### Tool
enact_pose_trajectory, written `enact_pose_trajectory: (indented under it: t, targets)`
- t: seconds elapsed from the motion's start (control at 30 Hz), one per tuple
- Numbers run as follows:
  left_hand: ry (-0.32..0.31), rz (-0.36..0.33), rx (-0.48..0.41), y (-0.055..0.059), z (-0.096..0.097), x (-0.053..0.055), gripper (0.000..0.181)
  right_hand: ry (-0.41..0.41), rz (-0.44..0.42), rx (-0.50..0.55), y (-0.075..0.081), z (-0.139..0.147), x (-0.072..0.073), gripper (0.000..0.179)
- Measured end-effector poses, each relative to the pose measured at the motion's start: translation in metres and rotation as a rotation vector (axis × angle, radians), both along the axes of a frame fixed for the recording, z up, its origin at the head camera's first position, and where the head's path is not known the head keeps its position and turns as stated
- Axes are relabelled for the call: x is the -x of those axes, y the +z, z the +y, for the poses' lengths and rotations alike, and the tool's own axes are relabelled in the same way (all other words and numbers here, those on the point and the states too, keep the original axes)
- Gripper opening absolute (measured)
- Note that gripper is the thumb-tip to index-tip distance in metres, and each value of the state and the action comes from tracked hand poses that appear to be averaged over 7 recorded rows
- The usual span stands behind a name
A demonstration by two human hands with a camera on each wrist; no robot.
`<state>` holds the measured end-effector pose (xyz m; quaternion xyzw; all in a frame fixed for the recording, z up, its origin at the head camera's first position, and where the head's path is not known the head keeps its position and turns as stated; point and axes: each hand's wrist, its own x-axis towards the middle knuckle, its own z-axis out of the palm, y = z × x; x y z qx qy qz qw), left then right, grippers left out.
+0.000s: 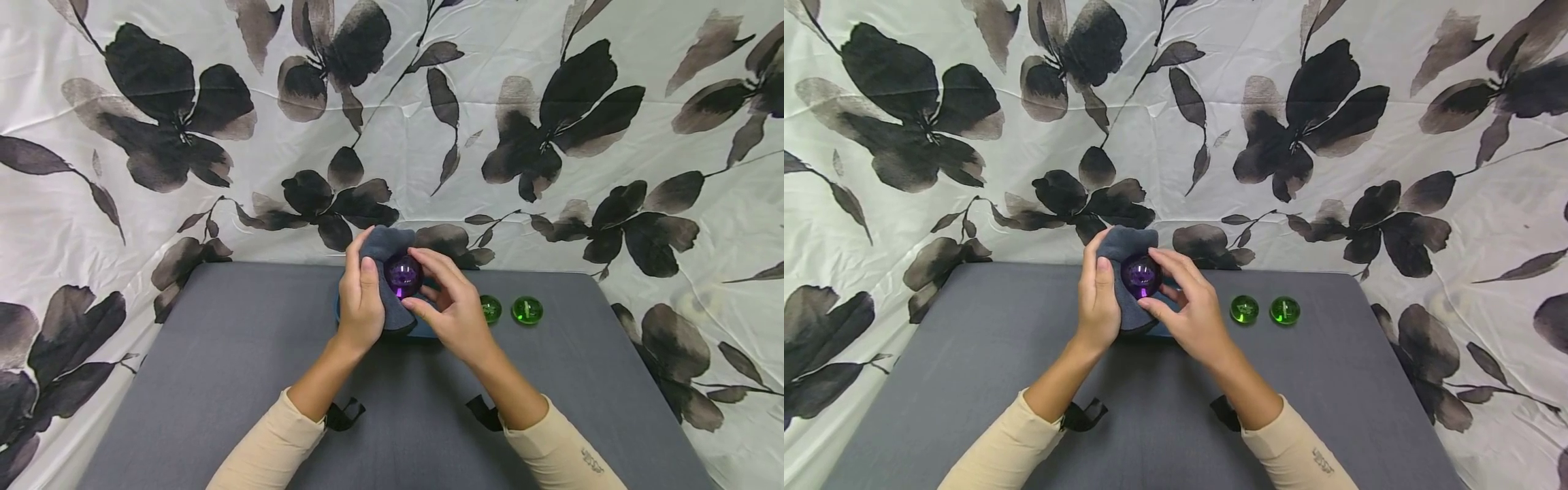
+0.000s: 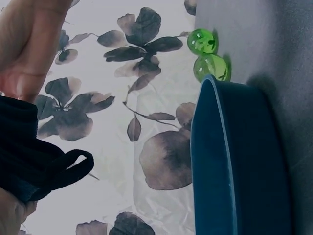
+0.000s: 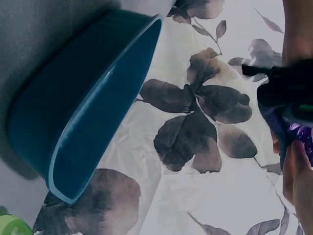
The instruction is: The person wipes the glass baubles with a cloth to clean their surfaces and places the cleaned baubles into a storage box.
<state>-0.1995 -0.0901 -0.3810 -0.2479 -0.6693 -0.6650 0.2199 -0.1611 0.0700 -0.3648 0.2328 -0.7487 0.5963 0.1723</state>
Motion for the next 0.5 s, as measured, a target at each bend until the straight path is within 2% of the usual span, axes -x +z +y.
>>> enact_pose_trajectory:
  t: [0.1, 0.2, 0.37, 0.5]
  targets:
    - [-0.013, -0.016, 0.000, 0.0012, 0.0008, 0.0007, 0.054, 0.020, 0.017, -0.008, -0.0008, 0.0043, 0.0019, 0.073]
    - [-0.012, -0.020, 0.008, 0.0018, 0.0024, 0.0001, 0.054, -0.004, 0.026, -0.036, -0.0015, 0.0073, 0.0033, 0.070]
    - [0.031, 0.007, 0.040, 0.0011, 0.0053, 0.0008, 0.057, -0.072, 0.019, -0.083, 0.0003, 0.0084, 0.0055, 0.063]
    - [0.050, 0.019, 0.046, -0.0002, 0.0064, 0.0034, 0.057, -0.094, 0.000, -0.078, 0.0013, 0.0069, 0.0072, 0.063]
